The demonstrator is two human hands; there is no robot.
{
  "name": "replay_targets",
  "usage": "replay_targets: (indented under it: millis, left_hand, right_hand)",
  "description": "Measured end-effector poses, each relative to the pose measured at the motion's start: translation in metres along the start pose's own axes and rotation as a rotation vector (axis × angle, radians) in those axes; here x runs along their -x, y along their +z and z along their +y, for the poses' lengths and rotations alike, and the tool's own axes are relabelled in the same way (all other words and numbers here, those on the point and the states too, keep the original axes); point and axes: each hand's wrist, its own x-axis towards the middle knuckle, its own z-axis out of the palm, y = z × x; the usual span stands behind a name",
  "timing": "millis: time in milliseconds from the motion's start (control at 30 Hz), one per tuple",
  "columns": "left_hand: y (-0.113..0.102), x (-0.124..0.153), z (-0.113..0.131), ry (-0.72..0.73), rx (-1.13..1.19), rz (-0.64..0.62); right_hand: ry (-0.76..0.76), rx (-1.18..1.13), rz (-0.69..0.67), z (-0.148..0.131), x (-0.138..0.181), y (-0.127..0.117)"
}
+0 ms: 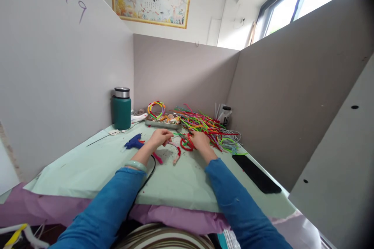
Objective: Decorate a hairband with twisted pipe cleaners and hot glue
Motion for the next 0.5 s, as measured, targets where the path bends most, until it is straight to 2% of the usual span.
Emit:
replay_targets:
  millis: [133, 200, 300, 367, 467, 500]
  left_hand:
    - [-0.003, 0.002, 0.004, -0.061, 0.133, 0.077]
    - [-0.004, 0.004, 0.006, -0.090, 0.186, 0.055]
    - [-0.002, 0.006, 0.009, -0.103, 0.210, 0.019]
    - [0.000, 0.007, 0.008, -0.092, 0.190, -0.011]
    - [0.001, 0.007, 0.007, -0.067, 0.148, -0.047]
    - [0.001, 0.007, 0.007, -0.062, 0.138, -0.048]
  right_hand:
    - [0.118, 0.146, -0.139, 0.024, -0.004, -0.002]
    - [0.137, 0.163, -0.114, 0.028, -0.004, -0.002]
    - [0.112, 0.131, 0.030, 0.024, -0.002, -0.002]
    - [-0.030, 0.034, 0.117, 0.012, 0.001, -0.004]
    - [-0.352, -0.133, 0.125, -0.013, 0.007, -0.007]
    - [-0.413, -0.158, 0.117, -0.023, 0.008, -0.008]
